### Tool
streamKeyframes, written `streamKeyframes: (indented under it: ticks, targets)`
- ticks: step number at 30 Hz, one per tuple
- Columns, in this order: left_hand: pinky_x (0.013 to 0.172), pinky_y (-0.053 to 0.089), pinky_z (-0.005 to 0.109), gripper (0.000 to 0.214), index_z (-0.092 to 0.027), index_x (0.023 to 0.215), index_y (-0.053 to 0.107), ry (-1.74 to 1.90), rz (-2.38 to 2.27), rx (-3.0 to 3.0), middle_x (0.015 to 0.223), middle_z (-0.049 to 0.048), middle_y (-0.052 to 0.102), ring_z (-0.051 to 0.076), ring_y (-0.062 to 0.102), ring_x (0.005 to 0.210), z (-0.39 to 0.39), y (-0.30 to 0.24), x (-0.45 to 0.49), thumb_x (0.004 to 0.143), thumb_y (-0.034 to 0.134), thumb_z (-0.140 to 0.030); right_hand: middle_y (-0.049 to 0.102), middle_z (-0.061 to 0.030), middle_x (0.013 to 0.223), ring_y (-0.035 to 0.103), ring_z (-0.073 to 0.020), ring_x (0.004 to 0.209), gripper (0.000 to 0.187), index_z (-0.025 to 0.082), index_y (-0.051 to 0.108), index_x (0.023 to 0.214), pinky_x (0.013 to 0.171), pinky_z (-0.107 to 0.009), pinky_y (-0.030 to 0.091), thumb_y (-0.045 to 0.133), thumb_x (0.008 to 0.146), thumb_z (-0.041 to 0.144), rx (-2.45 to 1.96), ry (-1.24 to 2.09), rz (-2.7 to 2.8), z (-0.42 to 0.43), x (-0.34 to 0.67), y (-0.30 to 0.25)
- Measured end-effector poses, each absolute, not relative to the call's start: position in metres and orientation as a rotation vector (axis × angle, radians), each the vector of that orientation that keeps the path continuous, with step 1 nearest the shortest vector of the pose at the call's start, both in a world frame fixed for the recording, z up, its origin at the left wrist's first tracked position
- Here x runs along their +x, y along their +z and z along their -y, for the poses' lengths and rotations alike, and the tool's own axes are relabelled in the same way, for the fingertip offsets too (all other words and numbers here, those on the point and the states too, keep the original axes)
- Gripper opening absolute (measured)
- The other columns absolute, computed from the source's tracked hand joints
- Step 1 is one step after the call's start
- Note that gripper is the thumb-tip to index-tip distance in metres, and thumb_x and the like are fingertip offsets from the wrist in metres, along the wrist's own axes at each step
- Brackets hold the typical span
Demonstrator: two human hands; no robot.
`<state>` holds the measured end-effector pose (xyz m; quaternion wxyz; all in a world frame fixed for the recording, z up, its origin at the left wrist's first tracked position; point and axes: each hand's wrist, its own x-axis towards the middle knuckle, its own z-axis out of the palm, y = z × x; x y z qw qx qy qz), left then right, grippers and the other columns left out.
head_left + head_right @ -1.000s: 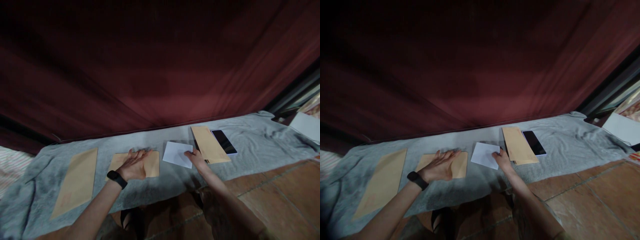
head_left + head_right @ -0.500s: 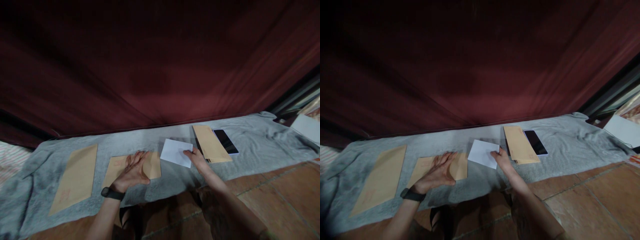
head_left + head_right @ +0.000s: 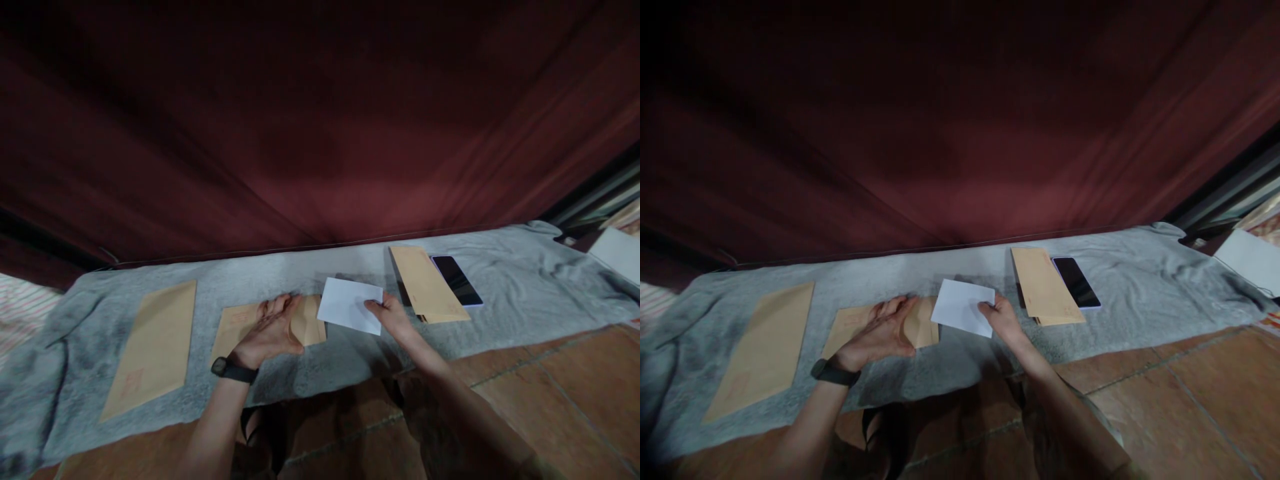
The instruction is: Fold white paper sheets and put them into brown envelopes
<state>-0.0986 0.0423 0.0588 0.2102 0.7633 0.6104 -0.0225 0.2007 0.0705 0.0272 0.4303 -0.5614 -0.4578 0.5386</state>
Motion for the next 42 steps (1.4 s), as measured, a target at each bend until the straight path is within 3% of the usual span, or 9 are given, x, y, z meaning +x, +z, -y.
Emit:
streamKeyframes:
  ticks: [12, 17, 19, 23, 25, 27, 31, 36, 42]
  targets:
    - [0.124, 0.008, 0.062, 0.100, -0.028, 0.154, 0.031, -0.037, -1.609, 2.086, 0.167, 0.0110, 0.021, 0.034, 0.013, 0.156, -0.028, 0.055, -0.099, 0.067, 0.074, -0.052, 0.074, -0.0054, 0.079, 0.064, -0.0199, 0.069, 0.027, 0.016, 0.070, 0.091, 0.062, -0.029, 0.048, 0.058, 0.075, 0.034, -1.466, 1.168, 1.384, -0.070, 0.203, 0.019]
    - [0.124, 0.010, 0.061, 0.075, -0.028, 0.151, 0.037, 0.061, -1.636, 2.149, 0.165, 0.0093, 0.030, 0.028, 0.020, 0.154, -0.026, 0.056, -0.084, 0.084, 0.063, -0.051, 0.072, -0.0037, 0.082, 0.065, -0.0204, 0.074, 0.024, 0.020, 0.067, 0.094, 0.067, -0.029, 0.051, 0.057, 0.074, 0.029, -1.498, 1.125, 1.357, -0.077, 0.207, 0.013]
    - [0.123, 0.013, 0.061, 0.064, -0.028, 0.148, 0.040, 0.104, -1.669, 2.190, 0.163, 0.0091, 0.034, 0.027, 0.022, 0.154, -0.022, 0.053, -0.076, 0.089, 0.060, -0.043, 0.071, -0.0027, 0.084, 0.066, -0.0197, 0.076, 0.029, 0.021, 0.064, 0.101, 0.069, -0.029, 0.052, 0.058, 0.074, 0.027, -1.520, 1.085, 1.335, -0.079, 0.210, 0.009]
    - [0.122, 0.017, 0.062, 0.056, -0.028, 0.146, 0.043, 0.128, -1.723, 2.227, 0.160, 0.0097, 0.038, 0.028, 0.028, 0.152, -0.015, 0.048, -0.067, 0.092, 0.057, -0.033, 0.067, -0.0041, 0.085, 0.064, -0.0219, 0.073, 0.061, 0.016, 0.048, 0.137, 0.068, -0.034, 0.054, 0.058, 0.078, 0.028, -1.701, 0.812, 1.449, -0.077, 0.215, 0.003]
    - [0.122, 0.018, 0.061, 0.057, -0.026, 0.147, 0.042, 0.139, -1.739, 2.240, 0.160, 0.0113, 0.039, 0.029, 0.029, 0.151, -0.012, 0.046, -0.065, 0.093, 0.056, -0.033, 0.067, -0.0131, 0.105, 0.066, -0.0277, 0.091, 0.070, 0.013, 0.038, 0.148, 0.079, -0.042, 0.056, 0.057, 0.082, 0.028, -1.743, 0.548, 1.600, -0.072, 0.216, 0.004]
    - [0.122, 0.019, 0.060, 0.060, -0.024, 0.149, 0.040, 0.153, -1.749, 2.254, 0.159, 0.0131, 0.039, 0.029, 0.030, 0.151, -0.010, 0.046, -0.064, 0.092, 0.057, -0.033, 0.056, -0.0216, 0.134, 0.057, -0.0345, 0.120, 0.069, 0.013, 0.038, 0.150, 0.098, -0.052, 0.050, 0.056, 0.085, 0.026, -1.705, 0.283, 1.765, -0.067, 0.213, 0.007]
    - [0.122, 0.018, 0.059, 0.065, -0.022, 0.151, 0.038, 0.127, -1.795, 2.234, 0.161, 0.0148, 0.038, 0.029, 0.028, 0.152, -0.009, 0.045, -0.059, 0.091, 0.059, -0.035, 0.035, -0.0165, 0.159, 0.031, -0.0357, 0.146, 0.053, 0.017, 0.047, 0.146, 0.113, -0.057, 0.038, 0.051, 0.094, 0.024, -1.474, 0.159, 2.064, -0.057, 0.194, 0.016]
    - [0.124, 0.013, 0.057, 0.093, -0.020, 0.157, 0.027, 0.051, -1.809, 2.167, 0.168, 0.0174, 0.019, 0.032, 0.012, 0.156, -0.013, 0.046, -0.059, 0.079, 0.070, -0.046, 0.057, -0.0098, 0.142, 0.047, -0.0289, 0.134, 0.032, 0.022, 0.069, 0.122, 0.113, -0.047, 0.042, 0.053, 0.095, 0.019, -1.198, 0.397, 2.229, -0.042, 0.157, 0.025]
    - [0.122, 0.006, 0.061, 0.123, -0.023, 0.161, 0.011, -0.126, -1.754, 2.075, 0.170, 0.0185, 0.004, 0.036, 0.002, 0.157, -0.029, 0.050, -0.076, 0.063, 0.076, -0.059, 0.073, -0.0073, 0.101, 0.068, -0.0198, 0.091, 0.029, 0.021, 0.073, 0.106, 0.084, -0.029, 0.053, 0.053, 0.090, 0.009, -1.333, 0.901, 2.086, -0.033, 0.125, 0.024]
